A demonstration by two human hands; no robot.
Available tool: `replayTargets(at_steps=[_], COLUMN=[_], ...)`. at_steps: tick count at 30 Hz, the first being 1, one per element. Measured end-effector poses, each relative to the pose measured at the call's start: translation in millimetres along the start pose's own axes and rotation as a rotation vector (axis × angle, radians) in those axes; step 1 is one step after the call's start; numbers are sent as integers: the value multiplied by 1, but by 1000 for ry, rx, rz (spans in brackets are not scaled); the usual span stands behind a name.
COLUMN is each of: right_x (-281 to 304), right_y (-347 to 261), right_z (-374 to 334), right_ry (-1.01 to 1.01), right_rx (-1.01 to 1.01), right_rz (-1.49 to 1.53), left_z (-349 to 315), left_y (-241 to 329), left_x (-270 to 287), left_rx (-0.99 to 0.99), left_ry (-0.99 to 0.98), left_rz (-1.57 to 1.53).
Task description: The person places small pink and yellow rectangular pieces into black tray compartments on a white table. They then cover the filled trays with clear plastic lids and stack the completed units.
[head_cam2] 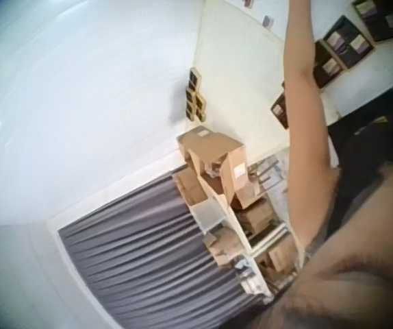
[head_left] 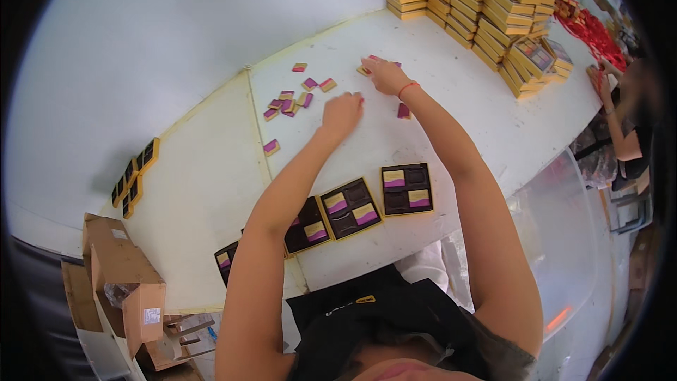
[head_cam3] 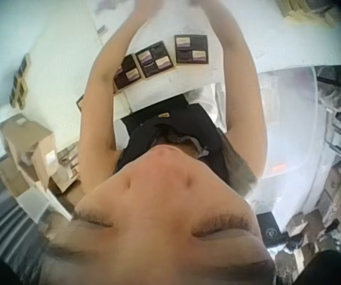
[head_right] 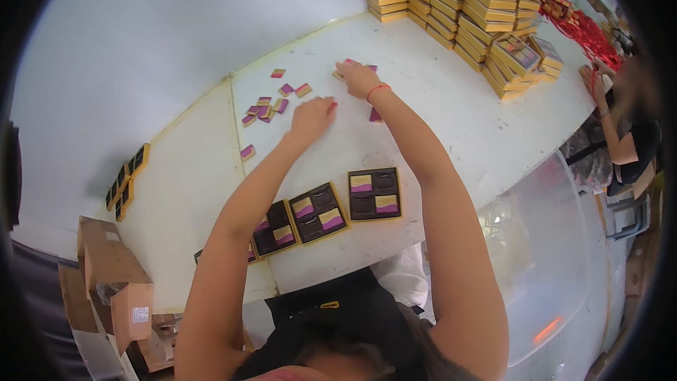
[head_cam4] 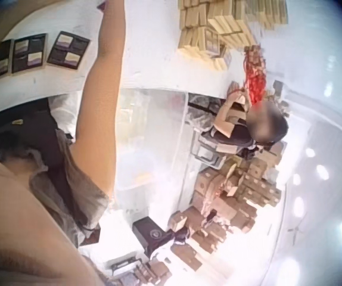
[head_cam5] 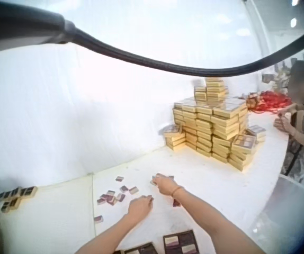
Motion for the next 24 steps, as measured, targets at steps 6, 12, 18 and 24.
replayTargets(at_steps=[6, 12, 18, 24], right_x=[15, 50, 61, 86], right_y=[-43, -59, -68, -64], right_z=[-10, -87, -168, -215], right_ry=[57, -248, -374, -285], right_rx=[60, -198, -337, -383], right_rz=[-222, 913, 1152, 1188], left_z=[-76, -133, -152, -156], left_y=[-56, -31, 19, 93], left_x=[26, 62, 81, 61], left_rx=[319, 482, 374, 136], left_ry=[34, -46, -114, -305], left_rz=[-717, -1315, -1365, -1285])
Point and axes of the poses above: each hand's wrist, its own z-axis towards the middle knuckle, its own x-axis out of the back of the hand, y = z × x, the point moved 8 cm from there along z, towards the middle knuckle, and after that the axes turned 5 degrees about -x, right-handed, at the moved point
